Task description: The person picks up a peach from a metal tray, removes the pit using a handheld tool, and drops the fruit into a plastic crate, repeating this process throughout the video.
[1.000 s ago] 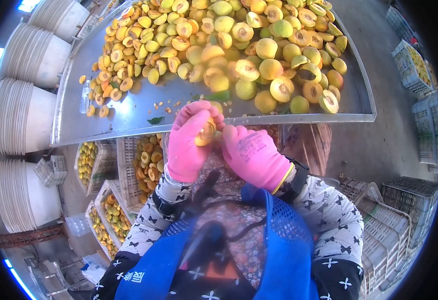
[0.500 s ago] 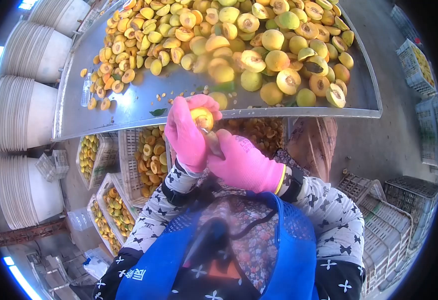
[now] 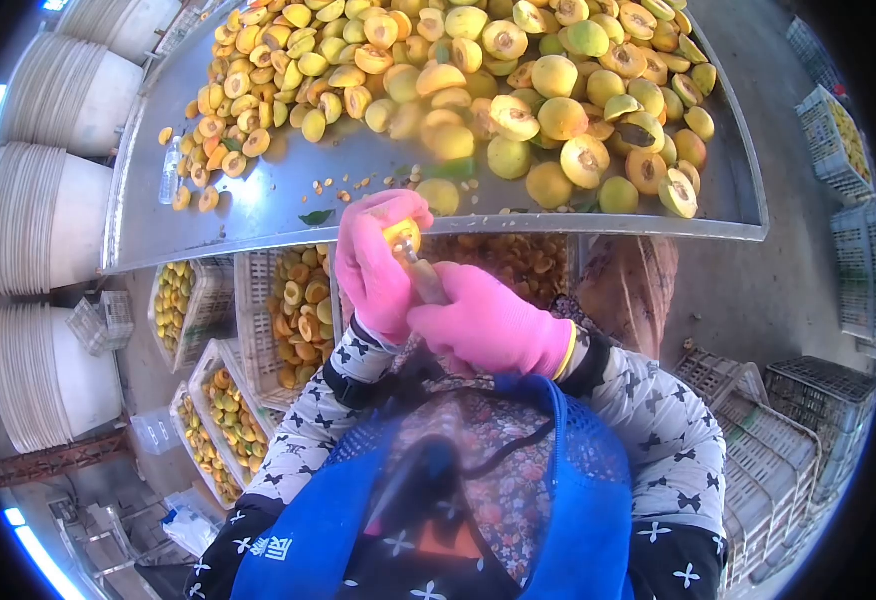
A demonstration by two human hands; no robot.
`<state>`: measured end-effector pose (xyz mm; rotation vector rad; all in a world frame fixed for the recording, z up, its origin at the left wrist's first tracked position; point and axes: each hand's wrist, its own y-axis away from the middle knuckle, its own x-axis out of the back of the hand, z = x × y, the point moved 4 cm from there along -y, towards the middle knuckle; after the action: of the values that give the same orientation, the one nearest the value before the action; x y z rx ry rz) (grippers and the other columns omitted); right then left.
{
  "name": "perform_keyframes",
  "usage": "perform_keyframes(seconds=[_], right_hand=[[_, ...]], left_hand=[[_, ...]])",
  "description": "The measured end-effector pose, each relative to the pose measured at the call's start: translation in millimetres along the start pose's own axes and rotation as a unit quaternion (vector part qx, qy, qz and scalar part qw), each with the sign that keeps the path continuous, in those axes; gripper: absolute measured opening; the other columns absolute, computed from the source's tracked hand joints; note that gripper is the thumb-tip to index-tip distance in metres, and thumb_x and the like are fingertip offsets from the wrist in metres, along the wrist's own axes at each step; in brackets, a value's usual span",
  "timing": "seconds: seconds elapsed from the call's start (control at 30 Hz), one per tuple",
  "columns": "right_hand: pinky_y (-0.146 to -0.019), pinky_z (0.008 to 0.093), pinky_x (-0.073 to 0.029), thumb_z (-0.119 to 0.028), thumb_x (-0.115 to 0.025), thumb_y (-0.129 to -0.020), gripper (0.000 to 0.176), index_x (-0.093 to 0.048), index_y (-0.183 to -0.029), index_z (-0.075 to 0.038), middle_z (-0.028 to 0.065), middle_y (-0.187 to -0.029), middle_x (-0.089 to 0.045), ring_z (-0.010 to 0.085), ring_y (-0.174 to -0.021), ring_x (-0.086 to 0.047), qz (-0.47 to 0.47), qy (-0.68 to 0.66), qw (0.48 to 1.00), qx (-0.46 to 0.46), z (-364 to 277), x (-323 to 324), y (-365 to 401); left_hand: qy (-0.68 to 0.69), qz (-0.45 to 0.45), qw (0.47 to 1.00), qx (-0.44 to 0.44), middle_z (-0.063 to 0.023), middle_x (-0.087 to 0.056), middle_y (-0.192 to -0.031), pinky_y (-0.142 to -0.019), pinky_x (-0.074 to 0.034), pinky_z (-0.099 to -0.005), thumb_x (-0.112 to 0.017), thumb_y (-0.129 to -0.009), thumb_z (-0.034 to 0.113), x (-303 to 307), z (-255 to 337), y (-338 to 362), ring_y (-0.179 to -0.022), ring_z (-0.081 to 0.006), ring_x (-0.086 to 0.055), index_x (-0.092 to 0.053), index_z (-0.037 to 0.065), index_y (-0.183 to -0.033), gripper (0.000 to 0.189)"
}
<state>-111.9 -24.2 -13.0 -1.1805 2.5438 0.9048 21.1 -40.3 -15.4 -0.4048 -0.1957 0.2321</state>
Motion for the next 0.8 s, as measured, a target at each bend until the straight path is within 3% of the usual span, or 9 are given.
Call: perform_keyframes(seconds=[0.07,0.13,0.27,0.33,0.47,0.57,0.67,0.7,0.8], right_hand=[[-0.046,0.0314,-0.046,-0.02,-0.063,-0.09,0.024,-0.055,-0.1,0.0,0.0055,-0.073,-0.059,0.0147,-0.051,-0.056,-0.026,-0.059,0.998,0.0,2.3,-1.3,-0.8],[-0.047,0.0335,-0.047,-0.02,-0.063,-0.09,0.025,-0.054,-0.099,0.001,0.0084,-0.074,-0.061,0.0176,-0.051,-0.058,-0.005,-0.078,0.997,0.004,8.0,1.2,-4.3],[-0.052,0.0368,-0.05,-0.022,-0.064,-0.089,0.027,-0.053,-0.098,0.002,0.0132,-0.076,-0.064,0.022,-0.057,-0.063,0.138,0.23,0.953,0.141,18.7,3.3,-11.6],[-0.057,0.0389,-0.052,-0.022,-0.066,-0.087,0.029,-0.052,-0.097,0.001,0.0156,-0.077,-0.064,0.0256,-0.063,-0.066,0.181,0.327,0.893,0.251,14.5,2.0,-17.4],[-0.066,0.0447,-0.052,-0.02,-0.067,-0.085,0.028,-0.052,-0.097,0.001,0.0203,-0.08,-0.065,0.0398,-0.076,-0.065,0.114,0.23,0.962,0.094,14.0,-0.2,-11.4],[-0.061,0.0418,-0.051,-0.018,-0.064,-0.086,0.025,-0.053,-0.097,0.001,0.0167,-0.076,-0.065,0.0337,-0.067,-0.066,0.172,0.356,0.864,0.313,19.5,-3.4,-15.4],[-0.056,0.0353,-0.05,-0.02,-0.062,-0.09,0.023,-0.054,-0.096,0.001,0.0084,-0.071,-0.063,0.0212,-0.059,-0.063,0.151,0.423,0.855,0.259,15.4,-0.3,-16.8],[-0.054,0.0335,-0.048,-0.02,-0.062,-0.091,0.022,-0.054,-0.095,0.0,0.0065,-0.07,-0.062,0.0188,-0.058,-0.062,0.097,0.336,0.92,0.175,9.7,1.4,-15.4],[-0.05,0.0287,-0.045,-0.022,-0.062,-0.092,0.021,-0.057,-0.092,-0.001,0.0022,-0.067,-0.058,0.0129,-0.054,-0.057,-0.061,0.103,0.993,-0.016,-0.3,-1.3,-6.7]], left_hand=[[-0.02,-0.031,0.999,-0.034,-0.014,-0.065,-0.107,-0.077,-0.055,-0.0329,-0.039,-0.103,0.017,4.0,-4.8,-0.9,-0.087,-0.022,-0.066,-0.061,-0.003,-0.101,0.03],[0.081,-0.027,0.993,0.083,-0.0139,-0.065,-0.107,-0.079,-0.056,-0.0329,-0.041,-0.102,0.014,0.5,-0.3,-1.1,-0.089,-0.0216,-0.067,-0.061,-0.003,-0.104,0.025],[0.119,0.015,0.966,0.23,-0.0138,-0.064,-0.112,-0.084,-0.058,-0.0333,-0.048,-0.1,0.013,1.5,6.6,-0.9,-0.093,-0.0213,-0.068,-0.06,-0.003,-0.108,0.022],[0.112,0.04,0.977,0.176,-0.0118,-0.066,-0.102,-0.075,-0.057,-0.0316,-0.049,-0.103,0.024,-0.2,3.4,0.6,-0.085,-0.0196,-0.067,-0.062,-0.002,-0.107,0.029],[0.172,0.085,0.945,0.264,-0.0099,-0.067,-0.088,-0.066,-0.055,-0.029,-0.048,-0.105,0.031,1.2,-3.9,5.3,-0.074,-0.0177,-0.065,-0.064,-0.001,-0.104,0.035],[0.213,0.094,0.921,0.312,-0.0123,-0.068,-0.085,-0.062,-0.055,-0.0297,-0.044,-0.105,0.035,-1.2,-0.9,0.8,-0.07,-0.0196,-0.065,-0.063,-0.001,-0.1,0.042],[0.275,0.061,0.884,0.374,-0.0151,-0.069,-0.086,-0.064,-0.056,-0.032,-0.042,-0.105,0.041,0.3,-8.7,3.6,-0.072,-0.0232,-0.067,-0.06,-0.001,-0.098,0.046],[0.295,0.048,0.87,0.393,-0.0161,-0.07,-0.087,-0.066,-0.056,-0.033,-0.042,-0.105,0.043,2.1,-11.5,4.7,-0.073,-0.0246,-0.068,-0.058,0.0,-0.097,0.047],[0.178,-0.129,0.948,0.23,-0.015,-0.069,-0.078,-0.061,-0.055,-0.0331,-0.038,-0.105,0.044,9.5,6.3,-7.8,-0.066,-0.0233,-0.066,-0.06,-0.003,-0.093,0.053]])
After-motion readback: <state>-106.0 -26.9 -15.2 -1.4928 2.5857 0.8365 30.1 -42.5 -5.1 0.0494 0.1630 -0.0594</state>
